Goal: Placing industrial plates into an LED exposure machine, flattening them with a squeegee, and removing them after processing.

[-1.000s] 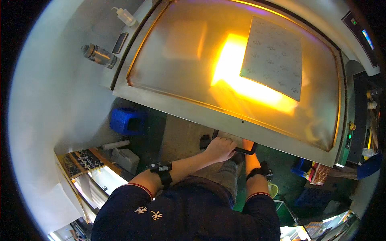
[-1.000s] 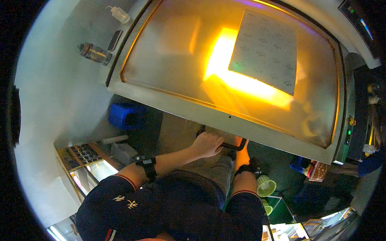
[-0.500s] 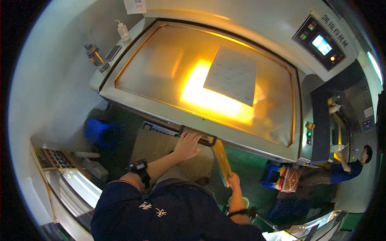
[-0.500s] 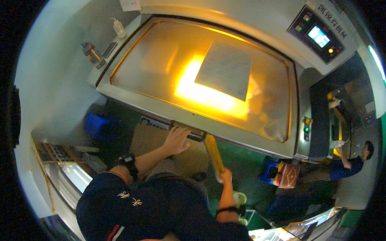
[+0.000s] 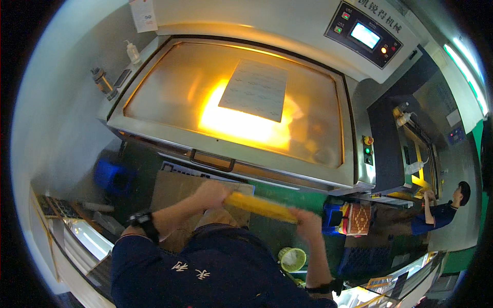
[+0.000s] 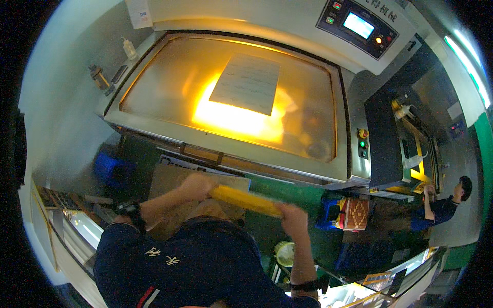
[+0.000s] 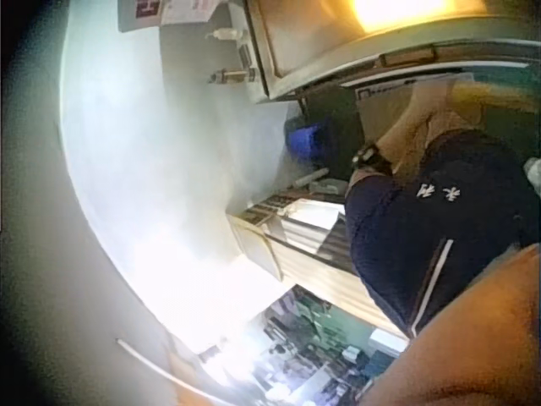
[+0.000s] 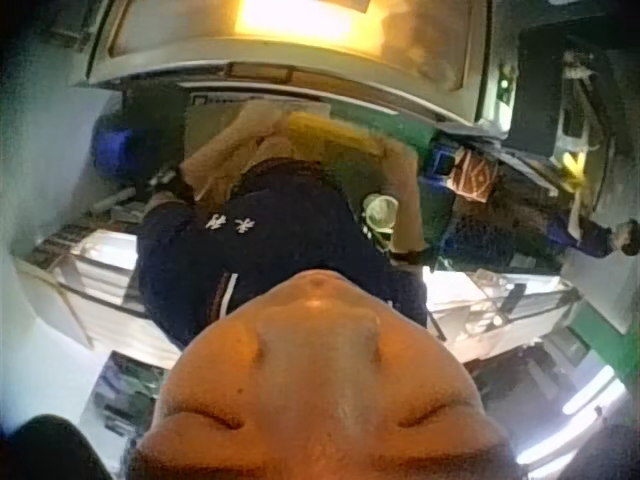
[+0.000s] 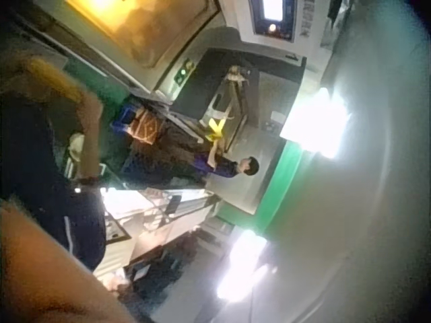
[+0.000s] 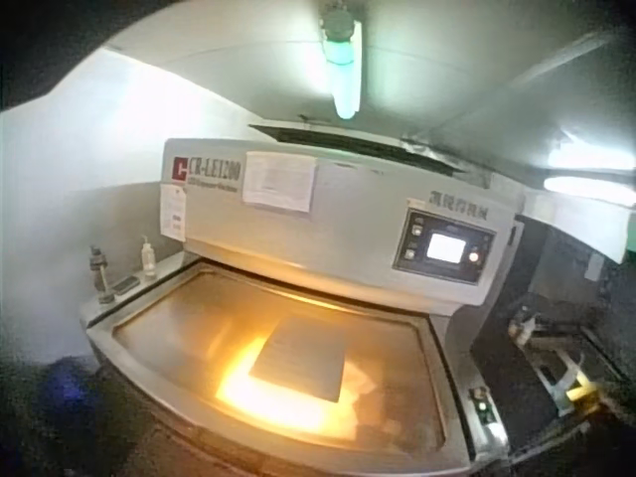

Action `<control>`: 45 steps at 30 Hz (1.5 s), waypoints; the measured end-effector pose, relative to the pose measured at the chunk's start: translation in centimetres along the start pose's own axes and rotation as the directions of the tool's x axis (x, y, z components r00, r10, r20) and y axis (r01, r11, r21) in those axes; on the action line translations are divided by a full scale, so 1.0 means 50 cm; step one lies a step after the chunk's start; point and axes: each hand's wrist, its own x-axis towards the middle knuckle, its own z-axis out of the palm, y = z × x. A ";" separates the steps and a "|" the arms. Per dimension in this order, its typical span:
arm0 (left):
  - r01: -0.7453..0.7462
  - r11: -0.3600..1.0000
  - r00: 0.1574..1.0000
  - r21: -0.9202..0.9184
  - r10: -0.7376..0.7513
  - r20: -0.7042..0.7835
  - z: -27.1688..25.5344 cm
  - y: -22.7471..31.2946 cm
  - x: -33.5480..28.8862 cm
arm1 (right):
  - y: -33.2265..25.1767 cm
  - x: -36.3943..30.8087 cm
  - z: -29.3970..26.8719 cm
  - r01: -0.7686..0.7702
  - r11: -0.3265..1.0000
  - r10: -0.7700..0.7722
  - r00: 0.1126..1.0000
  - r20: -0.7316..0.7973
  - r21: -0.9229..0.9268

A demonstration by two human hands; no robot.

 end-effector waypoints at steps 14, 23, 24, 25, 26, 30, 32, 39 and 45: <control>0.098 0.936 0.977 0.339 -0.026 -0.211 -0.155 -0.365 0.273 | 0.037 0.583 0.085 0.262 0.943 -0.244 0.964 0.106 -0.205; 0.098 0.978 0.995 0.186 -0.100 -0.001 -0.654 -0.673 0.784 | 0.143 1.298 -0.094 0.070 0.968 -0.003 0.963 0.268 -0.240; 0.113 0.962 0.993 0.247 -0.119 0.009 -0.676 -0.728 0.844 | 0.165 1.370 -0.088 0.120 0.963 -0.060 0.969 0.240 -0.243; 0.075 0.966 0.981 0.247 -0.026 -0.193 -0.677 -0.801 0.910 | 0.187 1.441 -0.069 0.098 0.967 -0.071 0.990 0.123 -0.233; 0.042 0.966 0.922 0.256 0.061 -0.383 -0.661 -0.872 0.962 | 0.203 1.515 -0.041 0.078 0.973 -0.079 0.997 0.002 -0.215; 0.068 0.938 0.803 0.340 0.151 -0.576 -0.721 -1.049 1.119 | 0.192 1.745 -0.022 0.156 0.937 -0.228 0.951 -0.209 -0.311; 0.110 0.929 0.880 0.353 0.074 -0.470 -0.781 -1.052 1.181 | 0.219 1.794 -0.045 0.110 0.945 -0.157 0.979 -0.132 -0.309; 0.143 0.930 0.867 0.340 0.048 -0.496 -0.716 -0.957 1.166 | 0.267 1.741 -0.007 0.110 0.904 -0.161 0.983 -0.090 -0.413; 0.139 0.938 0.852 0.317 0.050 -0.522 -0.585 -0.891 0.954 | 0.156 1.489 0.004 0.153 0.890 -0.217 0.971 -0.104 -0.430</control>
